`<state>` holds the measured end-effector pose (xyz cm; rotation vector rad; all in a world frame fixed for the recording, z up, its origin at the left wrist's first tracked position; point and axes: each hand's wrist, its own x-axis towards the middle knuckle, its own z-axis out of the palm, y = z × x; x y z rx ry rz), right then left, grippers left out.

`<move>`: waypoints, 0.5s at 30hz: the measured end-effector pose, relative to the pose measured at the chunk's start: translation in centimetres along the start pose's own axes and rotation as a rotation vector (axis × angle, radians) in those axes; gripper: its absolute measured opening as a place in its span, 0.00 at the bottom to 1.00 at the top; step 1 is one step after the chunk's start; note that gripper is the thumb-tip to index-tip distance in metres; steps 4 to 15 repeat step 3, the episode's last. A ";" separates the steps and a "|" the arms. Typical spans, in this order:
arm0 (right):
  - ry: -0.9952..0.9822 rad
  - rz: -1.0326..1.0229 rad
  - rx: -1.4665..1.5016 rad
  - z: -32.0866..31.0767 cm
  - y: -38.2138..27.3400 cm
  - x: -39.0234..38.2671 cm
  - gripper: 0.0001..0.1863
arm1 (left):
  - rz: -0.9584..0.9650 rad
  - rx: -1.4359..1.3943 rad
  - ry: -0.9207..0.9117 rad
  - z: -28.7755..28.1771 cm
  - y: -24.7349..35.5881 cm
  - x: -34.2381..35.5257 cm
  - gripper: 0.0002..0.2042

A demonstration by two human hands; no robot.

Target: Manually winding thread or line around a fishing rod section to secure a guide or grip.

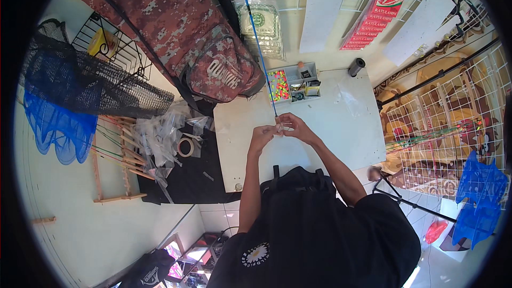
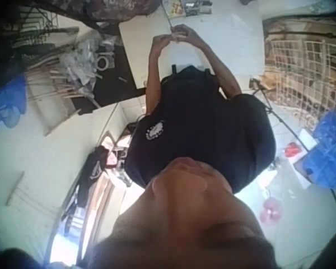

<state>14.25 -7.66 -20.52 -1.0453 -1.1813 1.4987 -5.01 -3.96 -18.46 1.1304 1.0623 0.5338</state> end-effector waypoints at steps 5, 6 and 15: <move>-0.077 0.163 0.130 -0.9 0.0 0.5 0.28 | -0.018 -0.031 -0.059 -0.2 0.3 -0.1 0.15; -0.077 0.163 0.130 -0.9 0.0 0.5 0.28 | -0.018 -0.031 -0.059 -0.2 0.3 -0.1 0.15; -0.077 0.163 0.130 -0.9 0.0 0.5 0.28 | -0.018 -0.031 -0.059 -0.2 0.3 -0.1 0.15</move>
